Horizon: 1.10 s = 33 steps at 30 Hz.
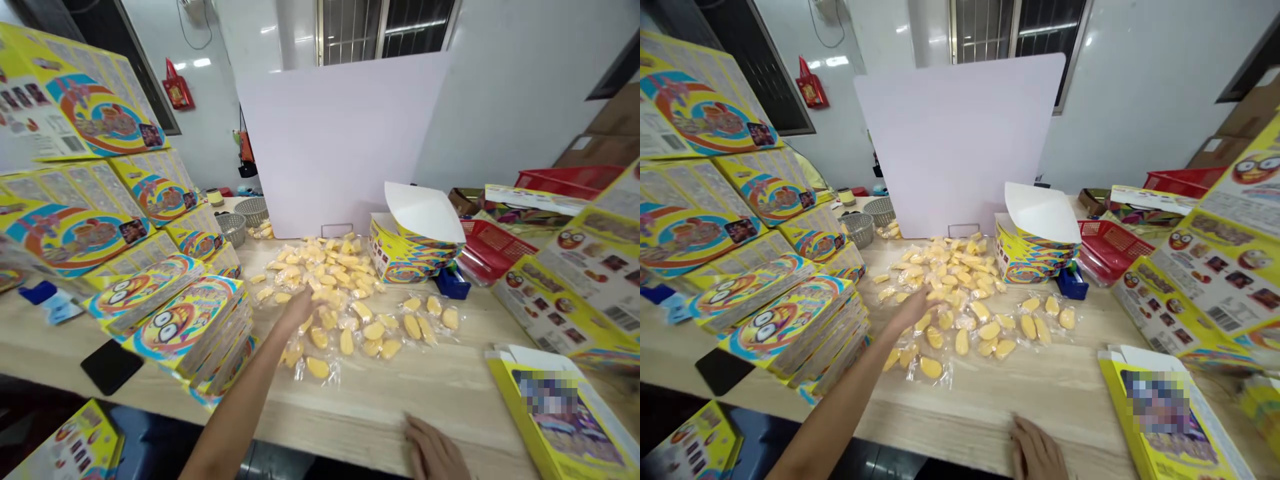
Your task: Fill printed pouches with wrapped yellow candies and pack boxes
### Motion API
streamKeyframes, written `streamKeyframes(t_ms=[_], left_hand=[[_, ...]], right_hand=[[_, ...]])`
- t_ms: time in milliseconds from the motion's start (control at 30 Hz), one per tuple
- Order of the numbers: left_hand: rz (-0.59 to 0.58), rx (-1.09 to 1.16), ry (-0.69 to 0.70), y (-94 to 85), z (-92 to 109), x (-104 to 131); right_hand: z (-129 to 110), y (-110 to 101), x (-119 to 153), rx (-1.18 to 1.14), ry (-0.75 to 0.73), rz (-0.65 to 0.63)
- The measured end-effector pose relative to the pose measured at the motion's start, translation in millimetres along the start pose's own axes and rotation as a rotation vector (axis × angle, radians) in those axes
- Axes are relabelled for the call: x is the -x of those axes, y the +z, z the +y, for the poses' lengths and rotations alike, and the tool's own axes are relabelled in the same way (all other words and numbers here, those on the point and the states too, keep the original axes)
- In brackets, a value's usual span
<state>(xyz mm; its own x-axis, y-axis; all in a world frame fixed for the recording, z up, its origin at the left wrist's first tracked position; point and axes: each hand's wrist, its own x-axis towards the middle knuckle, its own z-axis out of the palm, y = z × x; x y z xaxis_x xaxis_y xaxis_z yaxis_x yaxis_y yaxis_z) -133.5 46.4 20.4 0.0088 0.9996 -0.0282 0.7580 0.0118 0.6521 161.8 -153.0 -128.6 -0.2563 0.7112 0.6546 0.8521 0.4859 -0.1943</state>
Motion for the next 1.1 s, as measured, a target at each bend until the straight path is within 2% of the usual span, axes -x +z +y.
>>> streamKeyframes(t_ms=[133, 233, 300, 367, 433, 533, 600, 667, 800, 867, 933, 1000, 1067, 1100], left_hand=[[-0.028, 0.328, -0.031, 3.5, -2, 32], [-0.083, 0.58, -0.03, 13.7, 15, 50], [-0.149, 0.733, 0.011, 16.7, 33, 65], [-0.233, 0.841, 0.067, 15.9, 54, 83], [-0.324, 0.899, 0.113, 12.5, 74, 100], [-0.415, 0.883, 0.19, 4.3, 97, 113], [-0.356, 0.744, 0.283, -3.0, 105, 112], [-0.236, 0.506, 0.41, -11.9, 108, 105], [0.099, -0.025, 0.73, -30.7, 106, 86], [0.291, -0.196, 0.836, -37.2, 105, 77], [0.391, -0.242, 0.865, -40.5, 103, 71], [0.422, -0.196, 0.821, -40.8, 102, 68], [0.43, -0.114, 0.73, -38.9, 100, 68], [0.43, -0.064, 0.673, -37.2, 98, 69]], right_hand=[[-18, -15, -13, -0.266, 0.375, -0.051], [-27, -34, -29, -0.414, 0.513, -0.117], [-31, -51, -53, -0.46, 0.542, -0.128], [-36, -68, -89, -0.551, 0.585, -0.102], [-41, -78, -130, -0.624, 0.527, -0.076], [-48, -82, -180, -0.764, 0.428, -0.18], [-48, -81, -198, -0.902, 0.448, -0.247], [-43, -82, -204, -0.955, 0.481, -0.225], [-29, -97, -210, -0.724, 0.41, -0.097], [-23, -104, -215, -0.59, 0.371, -0.067], [-21, -106, -222, -0.558, 0.374, -0.057], [-21, -100, -228, -0.636, 0.42, -0.072], [-23, -88, -228, -0.787, 0.475, -0.147], [-25, -80, -226, -0.892, 0.498, -0.225]])
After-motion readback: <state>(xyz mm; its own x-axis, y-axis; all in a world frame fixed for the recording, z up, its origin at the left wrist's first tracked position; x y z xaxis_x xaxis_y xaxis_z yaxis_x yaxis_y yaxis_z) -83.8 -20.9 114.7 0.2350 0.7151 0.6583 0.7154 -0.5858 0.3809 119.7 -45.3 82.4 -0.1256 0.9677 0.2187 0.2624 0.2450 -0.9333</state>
